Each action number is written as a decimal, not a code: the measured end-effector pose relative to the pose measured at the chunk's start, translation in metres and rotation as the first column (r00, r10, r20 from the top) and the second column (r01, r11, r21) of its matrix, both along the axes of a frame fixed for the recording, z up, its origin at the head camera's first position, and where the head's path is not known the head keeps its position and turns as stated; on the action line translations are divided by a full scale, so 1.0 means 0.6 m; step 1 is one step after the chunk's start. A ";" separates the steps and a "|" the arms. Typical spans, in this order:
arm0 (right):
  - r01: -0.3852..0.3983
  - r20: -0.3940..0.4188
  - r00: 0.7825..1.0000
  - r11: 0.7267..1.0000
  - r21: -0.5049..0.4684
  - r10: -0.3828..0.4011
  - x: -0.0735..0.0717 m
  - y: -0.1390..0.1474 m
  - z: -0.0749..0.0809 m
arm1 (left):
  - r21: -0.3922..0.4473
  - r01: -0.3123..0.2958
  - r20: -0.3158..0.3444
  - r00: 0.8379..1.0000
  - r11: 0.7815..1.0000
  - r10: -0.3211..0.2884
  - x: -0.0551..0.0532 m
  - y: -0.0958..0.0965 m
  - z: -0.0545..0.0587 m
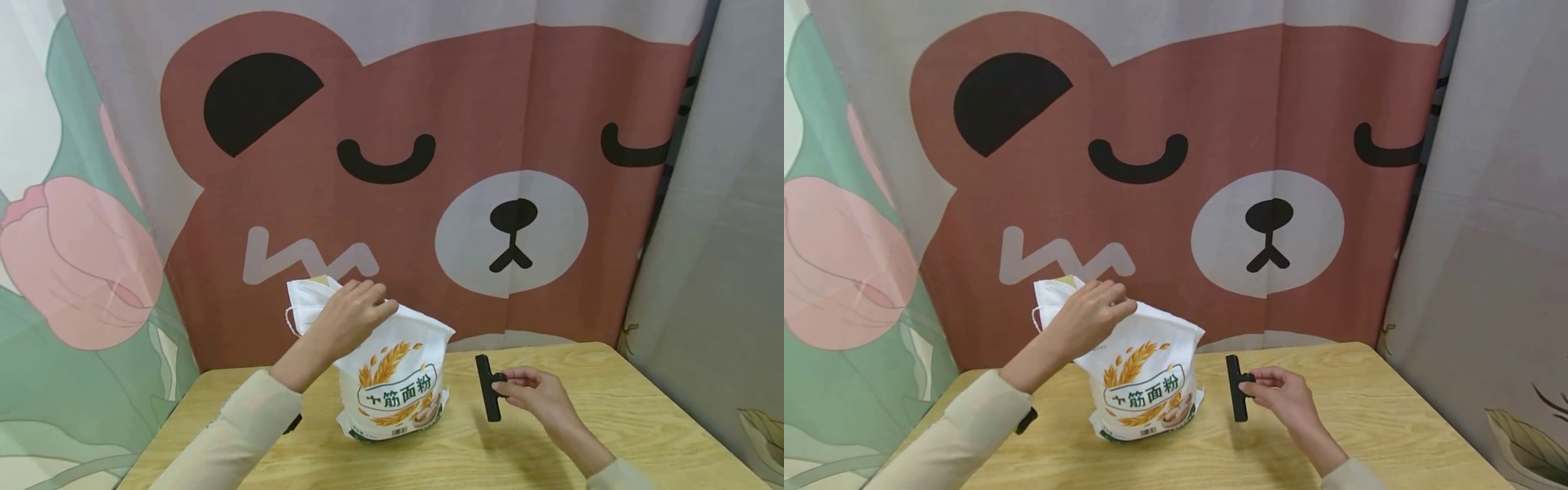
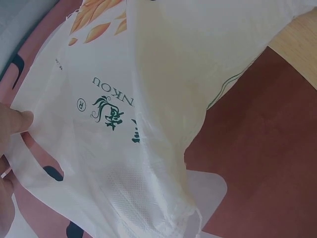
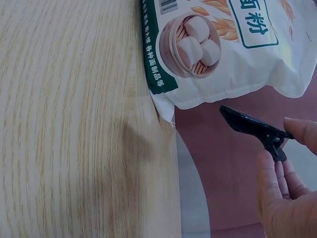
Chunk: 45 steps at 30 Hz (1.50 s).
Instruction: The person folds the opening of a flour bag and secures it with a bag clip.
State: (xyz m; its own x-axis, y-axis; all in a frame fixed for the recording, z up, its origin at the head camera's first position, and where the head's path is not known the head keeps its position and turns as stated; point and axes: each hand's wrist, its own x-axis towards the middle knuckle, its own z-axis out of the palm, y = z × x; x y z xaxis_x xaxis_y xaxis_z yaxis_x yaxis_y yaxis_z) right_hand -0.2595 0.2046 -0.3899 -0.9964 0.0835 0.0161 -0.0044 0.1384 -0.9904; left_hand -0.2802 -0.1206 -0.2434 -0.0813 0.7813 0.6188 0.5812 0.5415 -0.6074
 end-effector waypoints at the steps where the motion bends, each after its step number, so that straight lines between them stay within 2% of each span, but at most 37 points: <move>1: 0.004 0.002 1.000 1.000 0.004 -0.004 0.001 0.000 0.001 | 0.000 0.001 0.005 1.000 1.000 -0.001 0.000 0.000 -0.001; 7: 0.012 0.002 1.000 0.999 0.030 -0.013 0.004 -0.003 0.003 | 0.005 0.009 0.024 1.000 1.000 -0.009 0.000 -0.001 -0.006; 14: 0.031 -0.029 0.999 0.997 0.070 -0.029 0.002 -0.007 0.006 | 0.009 0.021 0.013 1.000 1.000 -0.021 -0.001 -0.001 -0.005; 26: 0.026 -0.039 0.999 1.000 -0.008 -0.026 0.000 -0.008 0.008 | 0.008 0.011 0.023 1.000 1.000 -0.011 -0.002 -0.003 -0.008; 38: 0.022 -0.058 0.998 1.000 -0.022 -0.023 0.004 -0.010 0.017 | -0.005 -0.004 0.002 1.000 1.000 0.004 -0.005 -0.003 -0.004; 45: 0.012 -0.076 0.997 0.999 -0.031 -0.014 0.002 -0.008 0.022 | 0.002 0.008 0.006 1.000 1.000 -0.008 -0.005 -0.003 -0.002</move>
